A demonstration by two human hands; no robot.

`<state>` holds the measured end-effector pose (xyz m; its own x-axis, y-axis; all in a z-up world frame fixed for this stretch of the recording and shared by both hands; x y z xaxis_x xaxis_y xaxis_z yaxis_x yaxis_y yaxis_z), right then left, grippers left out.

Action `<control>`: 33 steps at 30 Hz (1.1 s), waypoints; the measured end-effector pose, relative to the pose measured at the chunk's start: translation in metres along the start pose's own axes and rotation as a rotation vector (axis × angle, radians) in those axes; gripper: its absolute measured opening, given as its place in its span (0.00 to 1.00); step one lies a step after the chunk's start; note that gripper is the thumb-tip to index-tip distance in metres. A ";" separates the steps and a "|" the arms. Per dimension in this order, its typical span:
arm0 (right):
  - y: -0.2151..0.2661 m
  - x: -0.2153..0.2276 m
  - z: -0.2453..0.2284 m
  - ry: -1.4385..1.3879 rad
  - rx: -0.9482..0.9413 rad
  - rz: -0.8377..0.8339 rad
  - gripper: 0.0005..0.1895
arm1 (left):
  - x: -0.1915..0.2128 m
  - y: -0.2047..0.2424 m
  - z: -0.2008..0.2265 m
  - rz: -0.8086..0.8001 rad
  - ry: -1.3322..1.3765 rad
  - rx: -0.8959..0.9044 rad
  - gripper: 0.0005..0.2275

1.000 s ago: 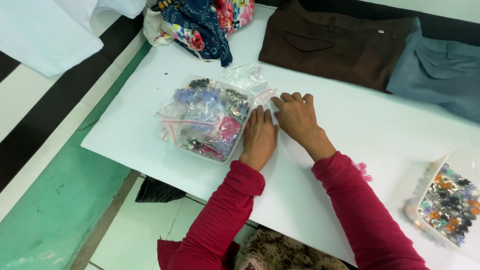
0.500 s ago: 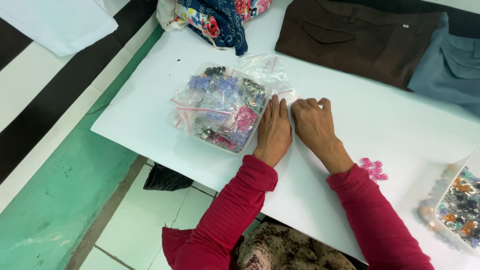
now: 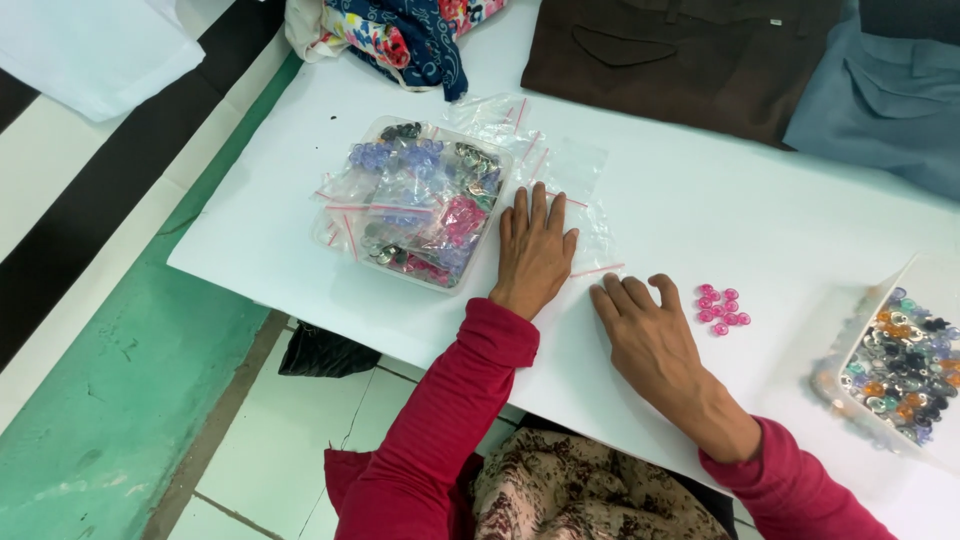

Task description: Sorting colored buttons from a mixed container and placing them into small plastic bags.

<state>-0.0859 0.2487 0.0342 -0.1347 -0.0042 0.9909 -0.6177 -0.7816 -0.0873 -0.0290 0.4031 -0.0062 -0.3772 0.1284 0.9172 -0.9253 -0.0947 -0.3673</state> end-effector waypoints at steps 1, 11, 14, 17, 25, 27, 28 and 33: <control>0.009 0.000 0.000 -0.002 -0.006 -0.001 0.21 | 0.005 0.003 0.006 -0.003 0.001 -0.005 0.23; 0.074 0.000 0.011 -0.099 0.185 0.239 0.28 | 0.066 0.057 0.053 -0.087 0.245 -0.395 0.24; 0.087 0.000 0.021 -0.154 0.222 0.230 0.27 | 0.061 0.071 0.050 -0.134 0.210 -0.461 0.28; 0.088 0.003 0.035 -0.235 0.239 0.228 0.23 | 0.062 0.071 0.051 -0.042 0.211 -0.515 0.21; 0.087 0.014 0.073 -0.383 0.157 0.351 0.17 | 0.067 0.042 0.071 0.118 0.297 -0.621 0.04; 0.086 0.027 0.084 -0.489 0.085 0.442 0.12 | 0.070 0.032 0.079 0.096 0.369 -0.582 0.04; 0.087 0.028 0.086 -0.490 0.072 0.438 0.12 | 0.072 0.025 0.084 0.089 0.377 -0.589 0.04; 0.094 0.036 0.103 -0.839 -0.053 0.614 0.15 | 0.078 -0.019 0.113 -0.191 0.670 -0.465 0.04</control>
<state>-0.0693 0.1105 0.0724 0.1320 -0.8403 0.5258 -0.6611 -0.4698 -0.5849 -0.0360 0.3037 0.0896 -0.0202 0.6745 0.7380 -0.8424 0.3860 -0.3759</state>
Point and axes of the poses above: each hand's wrist, its own y-axis away from the middle knuckle, its own x-axis out of the back of the hand, z = x × y, the point moved 6 cm from there along -y, towards the middle knuckle, and after that the axes turned 11 degrees about -y, right-handed, at the moved point
